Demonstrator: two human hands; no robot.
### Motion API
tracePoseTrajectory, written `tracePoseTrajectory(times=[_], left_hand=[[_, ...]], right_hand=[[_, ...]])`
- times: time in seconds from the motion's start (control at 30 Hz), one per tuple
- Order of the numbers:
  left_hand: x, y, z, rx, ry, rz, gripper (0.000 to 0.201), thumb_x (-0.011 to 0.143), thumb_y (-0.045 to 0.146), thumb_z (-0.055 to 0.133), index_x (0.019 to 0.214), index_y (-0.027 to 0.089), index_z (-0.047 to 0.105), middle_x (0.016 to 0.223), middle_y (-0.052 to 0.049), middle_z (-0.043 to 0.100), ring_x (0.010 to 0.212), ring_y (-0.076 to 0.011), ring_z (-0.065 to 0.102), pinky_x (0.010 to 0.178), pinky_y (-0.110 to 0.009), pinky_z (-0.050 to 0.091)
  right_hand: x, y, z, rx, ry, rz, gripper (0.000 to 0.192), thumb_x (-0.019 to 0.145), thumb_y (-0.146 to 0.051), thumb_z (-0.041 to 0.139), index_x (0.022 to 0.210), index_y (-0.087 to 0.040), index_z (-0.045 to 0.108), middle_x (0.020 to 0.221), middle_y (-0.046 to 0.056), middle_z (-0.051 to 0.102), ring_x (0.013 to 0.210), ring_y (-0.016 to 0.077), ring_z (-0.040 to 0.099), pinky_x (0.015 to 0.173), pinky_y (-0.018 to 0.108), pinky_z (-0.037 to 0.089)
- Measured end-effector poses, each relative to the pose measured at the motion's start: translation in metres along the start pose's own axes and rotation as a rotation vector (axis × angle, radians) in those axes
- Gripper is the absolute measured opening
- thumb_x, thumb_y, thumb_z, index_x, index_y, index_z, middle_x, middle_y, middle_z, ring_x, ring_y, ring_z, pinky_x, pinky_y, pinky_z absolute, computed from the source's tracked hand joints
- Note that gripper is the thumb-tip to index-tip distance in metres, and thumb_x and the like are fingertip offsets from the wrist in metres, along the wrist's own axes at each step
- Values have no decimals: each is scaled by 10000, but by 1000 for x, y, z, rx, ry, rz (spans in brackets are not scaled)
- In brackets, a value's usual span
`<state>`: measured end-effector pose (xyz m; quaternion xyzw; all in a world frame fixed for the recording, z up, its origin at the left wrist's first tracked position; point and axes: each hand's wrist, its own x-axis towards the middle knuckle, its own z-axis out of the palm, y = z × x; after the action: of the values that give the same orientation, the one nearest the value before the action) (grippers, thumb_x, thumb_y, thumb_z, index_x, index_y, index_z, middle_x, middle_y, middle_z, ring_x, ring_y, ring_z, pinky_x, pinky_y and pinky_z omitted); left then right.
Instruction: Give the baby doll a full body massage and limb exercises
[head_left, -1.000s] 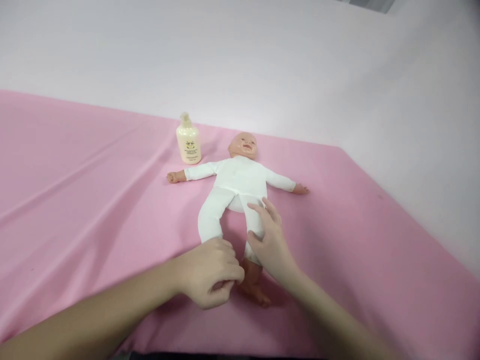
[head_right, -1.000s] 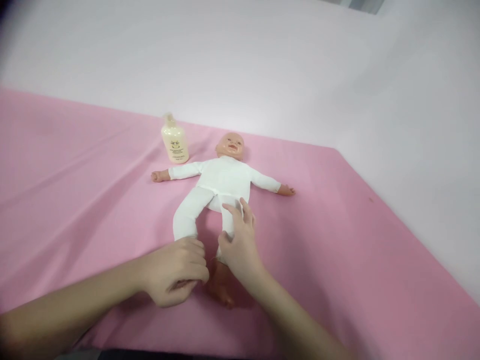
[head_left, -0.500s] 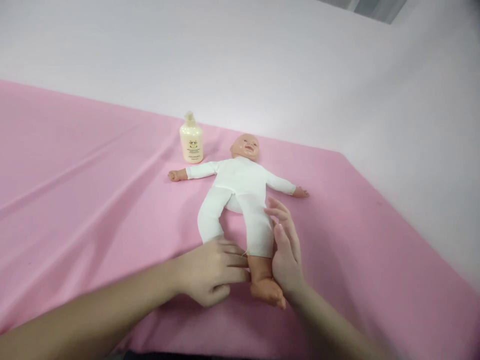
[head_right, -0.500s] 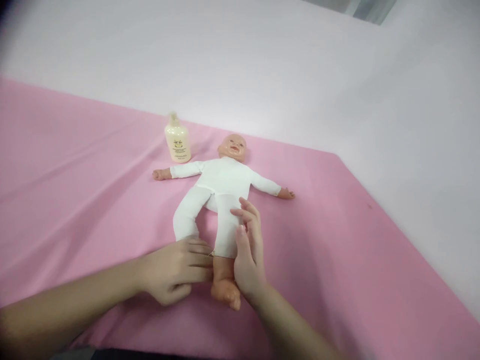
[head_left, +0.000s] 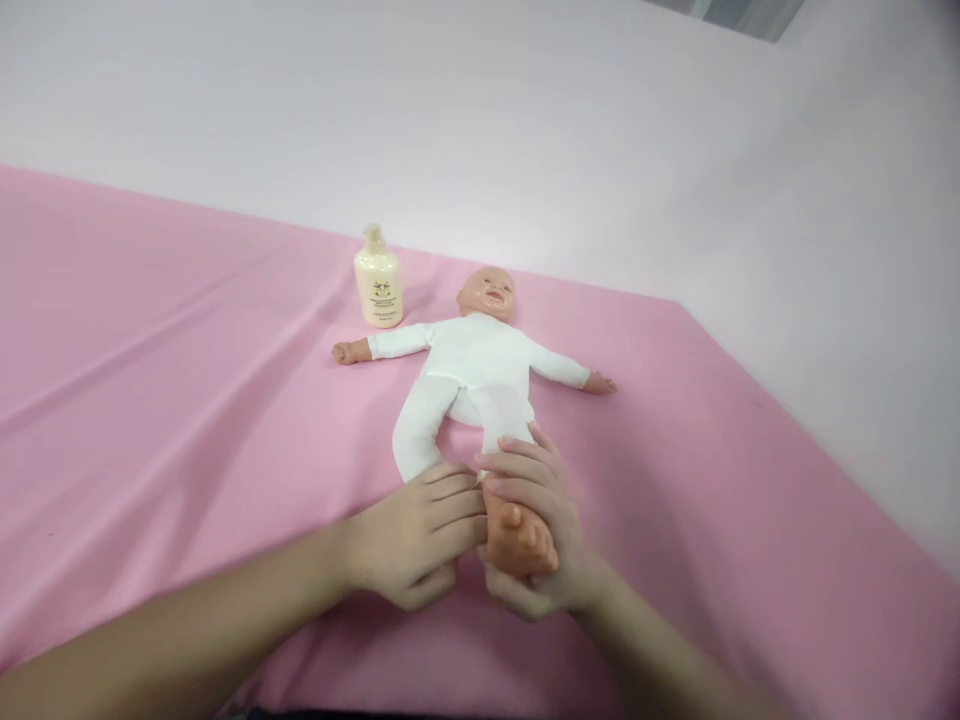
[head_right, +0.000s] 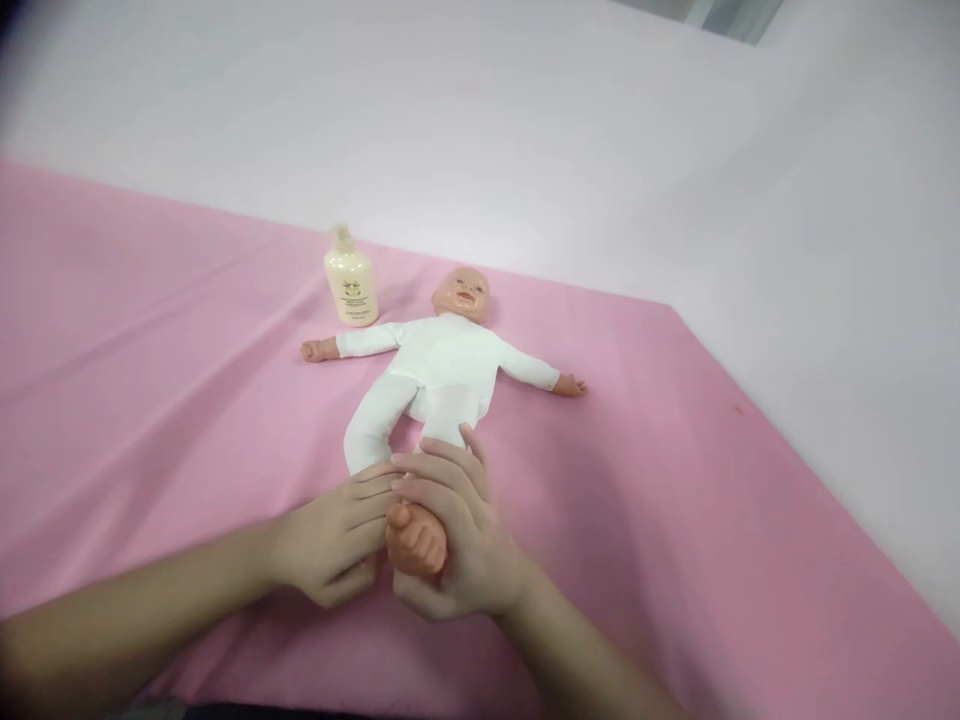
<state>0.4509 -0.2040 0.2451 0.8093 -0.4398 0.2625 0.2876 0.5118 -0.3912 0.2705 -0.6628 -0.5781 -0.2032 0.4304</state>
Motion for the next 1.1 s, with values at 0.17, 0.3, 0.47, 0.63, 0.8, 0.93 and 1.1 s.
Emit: tracePoseTrajectory(times=[0.17,0.3,0.47,0.63,0.8,0.93,1.1], left_hand=[[-1,-1,-1,-17,12,-55,436,694,112,438,1124,161,492,923,-106,624,873,-252,555,830,-464,507],[0,-1,-3,-38,26,-108,369,682,111,435,1039,178,499,877,-88,604,827,-236,532,790,-441,502],[1,-1,-3,-27,31,-70,218,722,104,430,910,190,499,776,-53,596,730,-195,500,790,-410,486],[0,0,-1,-13,-22,-39,118,832,151,420,881,198,517,740,-41,630,741,-195,526,850,-423,470],[-1,-1,1,-30,-37,-35,176,774,111,417,878,199,528,735,-42,634,733,-197,526,815,-414,475],[-2,-2,2,-39,-35,-23,156,759,97,427,835,201,515,701,-33,613,692,-191,507,753,-392,471],[-4,-2,3,-51,-40,-24,133,744,99,444,810,206,488,687,-30,604,696,-195,541,730,-372,465]], right_hand=[[1,-3,5,-47,51,25,526,701,-246,610,1207,-269,465,974,42,702,1015,286,680,1111,584,386],[0,-5,10,-64,59,59,372,716,-134,601,1050,-266,504,829,6,687,792,209,693,995,488,506],[2,-3,11,-22,62,86,288,742,-210,685,957,-258,499,773,1,662,689,189,662,856,431,558],[4,-2,12,16,50,64,306,737,-330,694,954,-259,491,718,-21,608,660,179,635,813,403,545],[6,-4,9,8,71,64,297,739,-334,660,965,-255,485,723,-10,603,645,190,618,796,422,547],[7,-6,6,19,69,89,284,733,-315,642,958,-250,482,727,-6,592,655,190,612,808,436,547],[8,-8,9,48,73,66,238,702,-264,614,899,-246,481,679,-24,570,603,164,588,766,420,547]])
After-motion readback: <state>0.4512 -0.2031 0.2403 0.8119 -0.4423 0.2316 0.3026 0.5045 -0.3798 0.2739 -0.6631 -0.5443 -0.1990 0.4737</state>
